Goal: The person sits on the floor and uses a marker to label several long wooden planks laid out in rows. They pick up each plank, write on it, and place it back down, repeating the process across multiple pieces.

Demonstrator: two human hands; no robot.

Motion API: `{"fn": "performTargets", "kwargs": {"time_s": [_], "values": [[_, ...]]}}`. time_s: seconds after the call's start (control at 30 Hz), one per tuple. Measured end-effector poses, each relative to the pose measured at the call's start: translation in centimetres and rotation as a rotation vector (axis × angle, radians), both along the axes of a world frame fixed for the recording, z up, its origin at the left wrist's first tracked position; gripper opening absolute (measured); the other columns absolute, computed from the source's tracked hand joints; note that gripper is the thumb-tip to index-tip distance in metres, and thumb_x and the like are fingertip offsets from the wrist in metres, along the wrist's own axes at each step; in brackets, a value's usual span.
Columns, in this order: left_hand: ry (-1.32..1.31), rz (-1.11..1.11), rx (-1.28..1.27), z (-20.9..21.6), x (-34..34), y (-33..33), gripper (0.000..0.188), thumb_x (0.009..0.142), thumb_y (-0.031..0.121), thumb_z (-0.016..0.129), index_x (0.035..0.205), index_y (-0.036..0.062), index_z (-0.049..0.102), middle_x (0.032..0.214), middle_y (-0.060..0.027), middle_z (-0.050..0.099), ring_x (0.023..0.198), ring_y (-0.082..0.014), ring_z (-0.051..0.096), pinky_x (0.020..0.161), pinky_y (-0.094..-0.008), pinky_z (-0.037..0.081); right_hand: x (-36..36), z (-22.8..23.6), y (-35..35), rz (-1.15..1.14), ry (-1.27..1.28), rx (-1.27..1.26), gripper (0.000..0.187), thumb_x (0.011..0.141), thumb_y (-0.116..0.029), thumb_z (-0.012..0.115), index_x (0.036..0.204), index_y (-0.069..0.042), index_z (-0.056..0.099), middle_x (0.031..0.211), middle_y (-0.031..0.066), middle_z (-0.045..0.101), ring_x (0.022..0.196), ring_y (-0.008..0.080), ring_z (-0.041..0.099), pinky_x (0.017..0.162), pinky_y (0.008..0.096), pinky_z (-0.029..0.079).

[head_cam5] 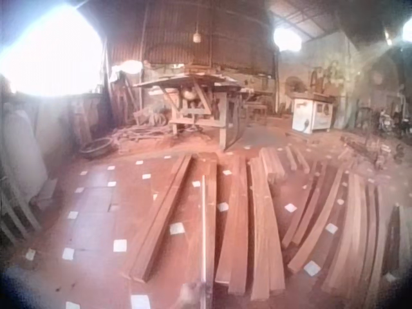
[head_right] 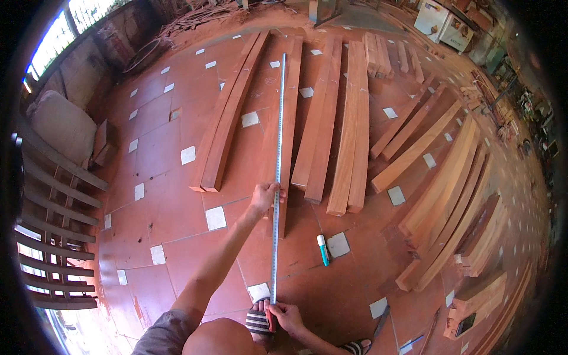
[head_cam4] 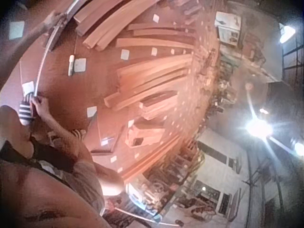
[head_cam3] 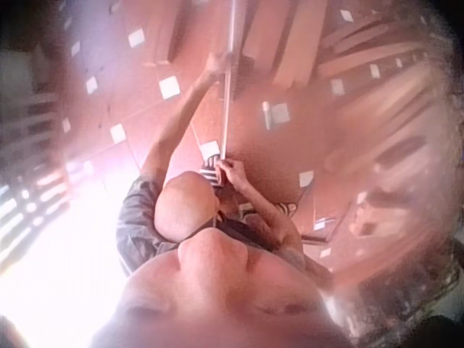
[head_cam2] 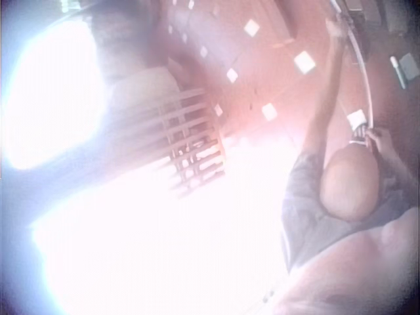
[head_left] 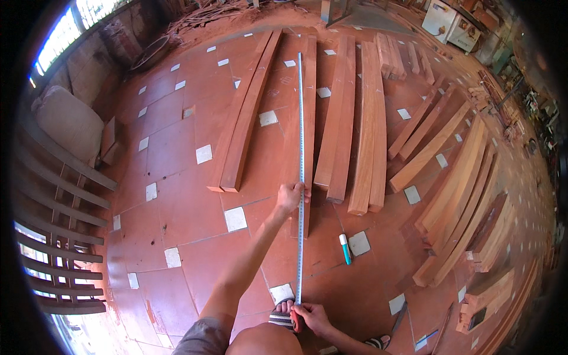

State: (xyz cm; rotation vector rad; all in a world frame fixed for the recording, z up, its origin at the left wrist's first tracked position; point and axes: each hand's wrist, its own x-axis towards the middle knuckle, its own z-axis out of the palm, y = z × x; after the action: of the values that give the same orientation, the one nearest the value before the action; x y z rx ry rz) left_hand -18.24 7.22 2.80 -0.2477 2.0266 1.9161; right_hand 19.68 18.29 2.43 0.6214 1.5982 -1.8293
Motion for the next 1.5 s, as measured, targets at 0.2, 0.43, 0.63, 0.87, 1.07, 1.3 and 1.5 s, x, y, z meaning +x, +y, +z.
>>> {"fn": "performTargets", "kwargs": {"time_s": [0.2,0.43,0.63,0.87,1.07,1.3,1.5], "values": [[0.239,-0.02,-0.408,0.7,1.6,-3.0,0.036,0.103,0.03,0.06,0.097,-0.0013,0.077,0.074,-0.0123,0.074,0.067,-0.021,0.074,0.064,-0.0373,0.059,-1.4,2.0,-0.6,-0.116,0.041,-0.089,0.024,0.103,-0.018,0.067,0.1,0.003,0.077,0.085,0.005,0.074,0.078,0.0107,0.067,0.074,0.0267,0.054],[0.413,0.108,-0.292,-2.0,9.9,-6.0,0.025,0.098,0.018,0.072,0.111,-0.0037,0.075,0.09,-0.0155,0.078,0.078,-0.0184,0.074,0.072,-0.0337,0.059,-2.0,0.4,1.3,-0.023,0.12,-0.022,0.03,0.105,-0.021,0.063,0.087,0.001,0.074,0.078,0.0035,0.072,0.072,0.0095,0.066,0.066,0.0271,0.052],[0.348,0.005,-0.363,0.5,13.5,-6.1,0.023,0.092,0.006,0.078,0.109,-0.0084,0.074,0.082,-0.0071,0.073,0.072,-0.0134,0.068,0.066,-0.028,0.057,-3.0,1.3,0.4,-0.083,0.152,0.149,0.034,0.099,-0.027,0.067,0.078,-0.002,0.075,0.068,0.0064,0.072,0.062,0.0128,0.066,0.062,0.0333,0.051],[0.194,0.139,-0.143,0.4,14.6,-4.6,0.022,0.096,0.01,0.075,0.111,-0.0071,0.076,0.085,-0.0079,0.075,0.077,-0.0146,0.072,0.067,-0.0289,0.059,-3.5,1.2,0.1,-0.145,0.147,0.08,0.03,0.102,-0.024,0.064,0.087,0.001,0.074,0.066,0.0052,0.07,0.061,0.0113,0.065,0.06,0.0321,0.05],[0.238,0.244,-0.15,-1.7,14.7,-6.7,0.028,0.096,0.013,0.075,0.117,-0.0051,0.074,0.092,-0.0126,0.077,0.081,-0.017,0.075,0.068,-0.0309,0.06,-3.7,1.0,0.4,-0.067,0.081,0.026,0.027,0.106,-0.018,0.06,0.097,0.003,0.074,0.077,0.0051,0.07,0.069,0.0109,0.066,0.064,0.0276,0.054],[0.496,0.438,-0.603,-0.6,11.1,-12.4,0.03,0.088,0.015,0.079,0.115,0.0017,0.073,0.104,-0.0162,0.073,0.092,-0.0292,0.072,0.081,-0.0403,0.058,-3.3,0.3,0.8,-0.126,0.064,-0.01,0.026,0.107,-0.017,0.059,0.105,0.006,0.071,0.086,0.0077,0.072,0.074,0.0128,0.068,0.069,0.0288,0.056],[0.625,0.549,-1.036,-1.6,6.5,-17.9,0.048,0.082,0.024,0.084,0.125,0.0077,0.07,0.126,-0.0198,0.063,0.121,-0.0378,0.057,0.105,-0.0497,0.045,-3.4,-0.3,1.8,-0.171,0.088,0.027,0.027,0.107,-0.019,0.059,0.107,0.005,0.072,0.089,0.008,0.073,0.075,0.0138,0.069,0.07,0.0288,0.057]]}}
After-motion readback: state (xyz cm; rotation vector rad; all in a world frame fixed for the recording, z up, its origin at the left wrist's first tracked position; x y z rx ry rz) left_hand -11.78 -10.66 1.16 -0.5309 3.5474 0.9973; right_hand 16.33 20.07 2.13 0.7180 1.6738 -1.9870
